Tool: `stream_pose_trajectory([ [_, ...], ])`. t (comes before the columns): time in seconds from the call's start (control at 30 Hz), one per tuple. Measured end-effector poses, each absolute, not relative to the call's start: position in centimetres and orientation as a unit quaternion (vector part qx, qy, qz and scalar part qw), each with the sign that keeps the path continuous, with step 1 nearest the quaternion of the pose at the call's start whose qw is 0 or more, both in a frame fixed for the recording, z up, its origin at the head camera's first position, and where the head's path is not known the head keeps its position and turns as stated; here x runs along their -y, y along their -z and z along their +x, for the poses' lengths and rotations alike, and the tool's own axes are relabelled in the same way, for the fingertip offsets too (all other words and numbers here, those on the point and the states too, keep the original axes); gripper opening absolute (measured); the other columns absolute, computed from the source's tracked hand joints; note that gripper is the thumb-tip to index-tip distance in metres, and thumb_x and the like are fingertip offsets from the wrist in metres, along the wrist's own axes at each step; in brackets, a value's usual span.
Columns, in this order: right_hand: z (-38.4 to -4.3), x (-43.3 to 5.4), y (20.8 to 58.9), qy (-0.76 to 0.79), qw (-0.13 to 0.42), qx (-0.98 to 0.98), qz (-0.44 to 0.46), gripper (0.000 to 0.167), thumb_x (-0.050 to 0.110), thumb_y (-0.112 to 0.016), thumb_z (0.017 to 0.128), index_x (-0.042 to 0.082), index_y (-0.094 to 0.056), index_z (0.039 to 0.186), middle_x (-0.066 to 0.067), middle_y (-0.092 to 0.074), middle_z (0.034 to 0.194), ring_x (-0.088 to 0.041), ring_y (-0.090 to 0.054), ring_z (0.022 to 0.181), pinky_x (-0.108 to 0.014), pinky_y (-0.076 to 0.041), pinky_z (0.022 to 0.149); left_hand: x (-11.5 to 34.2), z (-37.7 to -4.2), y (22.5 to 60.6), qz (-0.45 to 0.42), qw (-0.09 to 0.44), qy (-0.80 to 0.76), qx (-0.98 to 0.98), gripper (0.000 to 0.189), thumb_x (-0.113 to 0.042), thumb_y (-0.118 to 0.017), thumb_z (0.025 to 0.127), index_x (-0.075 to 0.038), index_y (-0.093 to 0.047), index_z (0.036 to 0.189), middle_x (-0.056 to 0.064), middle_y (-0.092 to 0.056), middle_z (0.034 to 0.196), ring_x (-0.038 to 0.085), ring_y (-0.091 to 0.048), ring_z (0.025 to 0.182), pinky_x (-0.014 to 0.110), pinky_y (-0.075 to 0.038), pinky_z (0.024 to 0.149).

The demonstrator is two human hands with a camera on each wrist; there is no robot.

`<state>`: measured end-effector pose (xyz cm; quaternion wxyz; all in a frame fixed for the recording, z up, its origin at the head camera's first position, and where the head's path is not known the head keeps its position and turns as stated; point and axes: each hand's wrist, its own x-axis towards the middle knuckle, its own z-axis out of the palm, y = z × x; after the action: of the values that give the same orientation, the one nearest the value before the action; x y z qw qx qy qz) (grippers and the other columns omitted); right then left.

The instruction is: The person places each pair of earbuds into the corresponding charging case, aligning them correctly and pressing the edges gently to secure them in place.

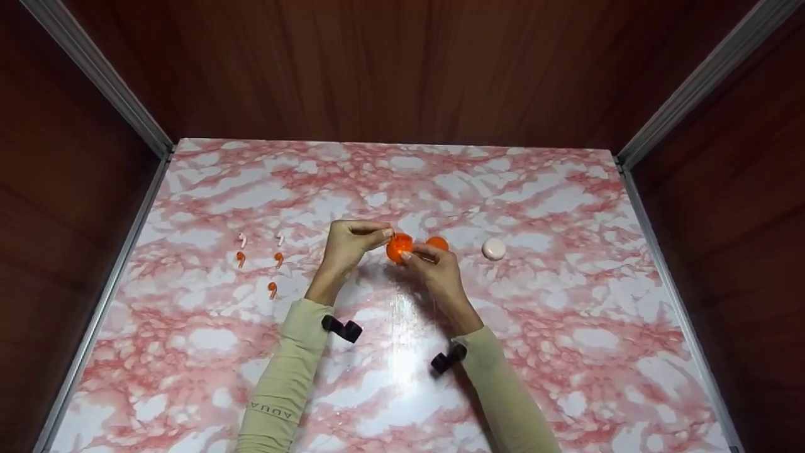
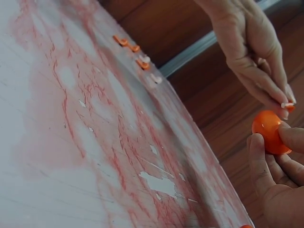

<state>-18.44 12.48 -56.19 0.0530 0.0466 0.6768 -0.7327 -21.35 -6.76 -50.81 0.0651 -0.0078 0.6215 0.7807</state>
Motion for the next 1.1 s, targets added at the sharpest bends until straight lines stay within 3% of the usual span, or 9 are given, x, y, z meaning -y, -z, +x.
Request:
stream_pose_trajectory([
  [0.13,-18.4,-12.4,56.2,0.743,0.058,-0.666,0.045,0.032,0.006,-0.077,0.094,-0.007,-0.073,0.123,-0.027,-0.067,0.135,-0.018,-0.078,0.097,-0.027,-0.064,0.085,6.6,-21.3,51.1,-0.007,0.052,-0.773,-0.632,0.015,0.007,-0.080,0.088,0.011,-0.079,0.102,0.014,-0.083,0.096,0.013,-0.079,0.084,0.028,-0.065,0.083],
  [0.43,-18.1,-12.4,56.3,0.738,0.059,-0.671,0.028,0.027,0.009,-0.077,0.096,-0.002,-0.076,0.120,-0.021,-0.076,0.118,-0.028,-0.080,0.095,-0.052,-0.062,0.097,6.1,-21.1,51.5,-0.024,0.035,-0.748,-0.663,0.014,0.000,-0.082,0.088,0.007,-0.081,0.100,0.016,-0.082,0.096,0.011,-0.078,0.081,0.026,-0.065,0.080],
  [0.6,-18.2,-12.2,56.2,0.737,0.055,-0.673,0.027,0.026,0.011,-0.077,0.096,-0.001,-0.076,0.119,-0.020,-0.078,0.113,-0.021,-0.080,0.090,-0.051,-0.063,0.095,5.9,-21.0,51.6,-0.026,0.025,-0.744,-0.667,0.012,-0.003,-0.083,0.088,0.004,-0.083,0.098,0.015,-0.082,0.094,0.011,-0.078,0.081,0.026,-0.065,0.079],
  [0.77,-18.1,-12.2,56.2,0.733,0.052,-0.677,0.025,0.025,0.011,-0.078,0.096,-0.001,-0.077,0.117,-0.019,-0.079,0.111,-0.021,-0.080,0.090,-0.050,-0.063,0.094,6.0,-20.8,51.8,-0.028,0.023,-0.740,-0.672,0.012,-0.003,-0.082,0.089,0.004,-0.083,0.099,0.016,-0.082,0.096,0.012,-0.078,0.082,0.026,-0.065,0.080],
  [1.1,-17.9,-12.1,56.6,0.739,0.057,-0.671,0.028,0.025,0.010,-0.077,0.095,0.000,-0.077,0.118,-0.018,-0.079,0.110,-0.045,-0.077,0.102,-0.052,-0.063,0.094,6.1,-20.5,52.2,-0.011,0.013,-0.680,-0.733,0.006,-0.008,-0.084,0.088,-0.006,-0.086,0.094,0.012,-0.083,0.098,0.019,-0.077,0.093,0.024,-0.062,0.079],
])
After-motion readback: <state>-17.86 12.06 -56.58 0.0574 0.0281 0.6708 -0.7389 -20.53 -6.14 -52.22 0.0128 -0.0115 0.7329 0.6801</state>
